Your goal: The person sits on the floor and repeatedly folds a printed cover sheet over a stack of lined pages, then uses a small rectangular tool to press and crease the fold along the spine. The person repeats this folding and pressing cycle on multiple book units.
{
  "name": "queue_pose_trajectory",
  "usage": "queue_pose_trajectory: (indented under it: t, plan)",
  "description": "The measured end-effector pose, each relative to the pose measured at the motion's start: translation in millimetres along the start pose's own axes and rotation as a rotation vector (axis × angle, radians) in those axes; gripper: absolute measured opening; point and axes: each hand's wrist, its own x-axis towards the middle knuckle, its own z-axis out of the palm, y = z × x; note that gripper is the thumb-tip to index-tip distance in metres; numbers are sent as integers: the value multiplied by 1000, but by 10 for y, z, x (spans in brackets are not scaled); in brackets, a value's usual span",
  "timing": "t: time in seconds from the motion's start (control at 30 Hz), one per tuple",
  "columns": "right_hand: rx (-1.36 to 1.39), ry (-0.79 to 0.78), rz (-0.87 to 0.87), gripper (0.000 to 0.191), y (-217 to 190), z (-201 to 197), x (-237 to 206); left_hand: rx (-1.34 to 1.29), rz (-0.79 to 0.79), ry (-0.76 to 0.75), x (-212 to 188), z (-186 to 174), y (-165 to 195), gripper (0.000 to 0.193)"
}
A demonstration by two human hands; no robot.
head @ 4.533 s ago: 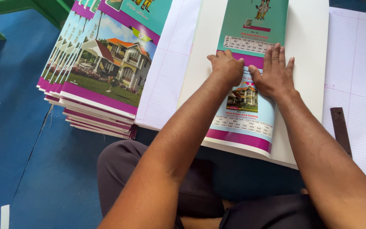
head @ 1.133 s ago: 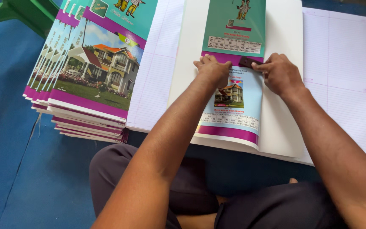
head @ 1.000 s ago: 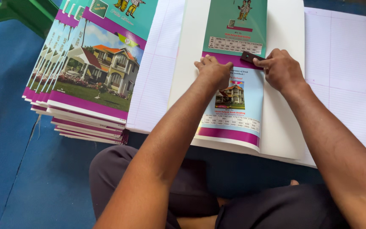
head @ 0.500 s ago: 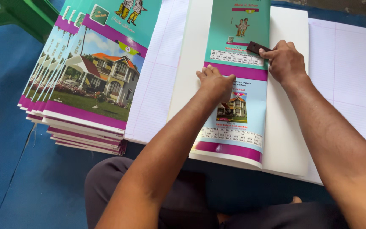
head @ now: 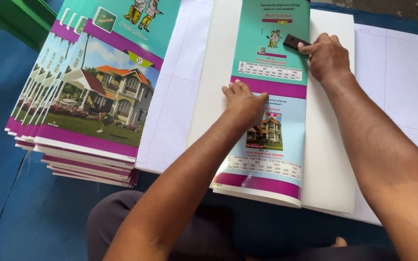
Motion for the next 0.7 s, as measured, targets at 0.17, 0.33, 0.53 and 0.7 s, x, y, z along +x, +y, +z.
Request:
queue_pose_trajectory:
  t: [0.17,0.33,0.53,0.7]
  plan:
    - [49,34,-8,26,79,87,230,-9,-2,-20,8,-18,-14,57]
    - [96,46,32,27,131,157,452,-25,8,-16,5,-46,-16,59]
    - [108,37,85,27,160,207,736,-8,19,-26,33,-66,-18,57]
    - [58,11,101,30,185,262,892,-28,13,-21,53,-61,-29,50]
